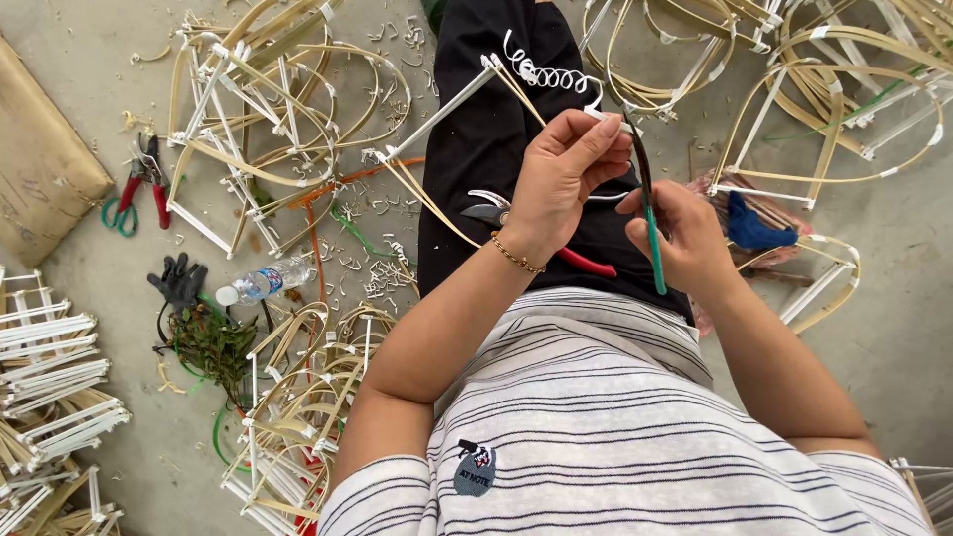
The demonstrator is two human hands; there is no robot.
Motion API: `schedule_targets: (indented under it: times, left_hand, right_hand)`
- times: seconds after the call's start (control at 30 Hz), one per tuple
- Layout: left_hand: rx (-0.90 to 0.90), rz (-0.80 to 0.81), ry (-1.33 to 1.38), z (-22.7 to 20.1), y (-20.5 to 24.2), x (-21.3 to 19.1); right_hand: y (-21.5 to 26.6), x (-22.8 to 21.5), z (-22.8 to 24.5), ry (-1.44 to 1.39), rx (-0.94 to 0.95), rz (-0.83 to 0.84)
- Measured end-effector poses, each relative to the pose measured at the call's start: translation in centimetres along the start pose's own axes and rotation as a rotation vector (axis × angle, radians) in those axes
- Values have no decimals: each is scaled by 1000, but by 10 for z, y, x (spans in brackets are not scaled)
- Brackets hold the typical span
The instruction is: Assembling and securing curved bamboo strips and white plastic components using pliers and string.
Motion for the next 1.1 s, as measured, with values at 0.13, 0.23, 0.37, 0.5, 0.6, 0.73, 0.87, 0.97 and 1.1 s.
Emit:
schedule_targets:
  times: [0.13,0.23,0.37,0.5,0.6,0.73,0.87,0.97,1.1]
  left_hand:
    - [-9,5,-26,6,-2,0]
    - [-21,-3,-65,1,-5,-3]
    - [-59,70,-225,-14,-4,2]
    - [168,123,-395,-44,-16,-14]
    - [380,173,-765,-80,4,6]
    - [793,203,-1277,-94,25,40]
    - [1105,305,-1593,-98,81,93]
    - [1022,366,-1411,-156,122,107]
    - [991,411,-1441,-215,144,65]
  right_hand:
    - [5,-12,-25,101,55,-126]
    - [3,-27,-69,169,119,-184]
    - [-2,-52,-152,465,147,-217]
    - [37,-83,-349,814,231,-138]
    - [51,-85,-348,904,504,97]
    - [-29,-41,-99,479,52,-115]
    - [-40,-38,116,134,-564,-252]
    - [-53,-27,70,-183,-241,162]
    - [-59,-39,74,-320,-29,302]
Point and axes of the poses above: each hand's wrist, its own y-axis away from the middle knuckle, its own x-axis out of the palm, z = x × y, the point moved 9 cm from there along -y, towards the middle knuckle, and after that the axes turned 12 degrees about -z, right-handed, at the moved point
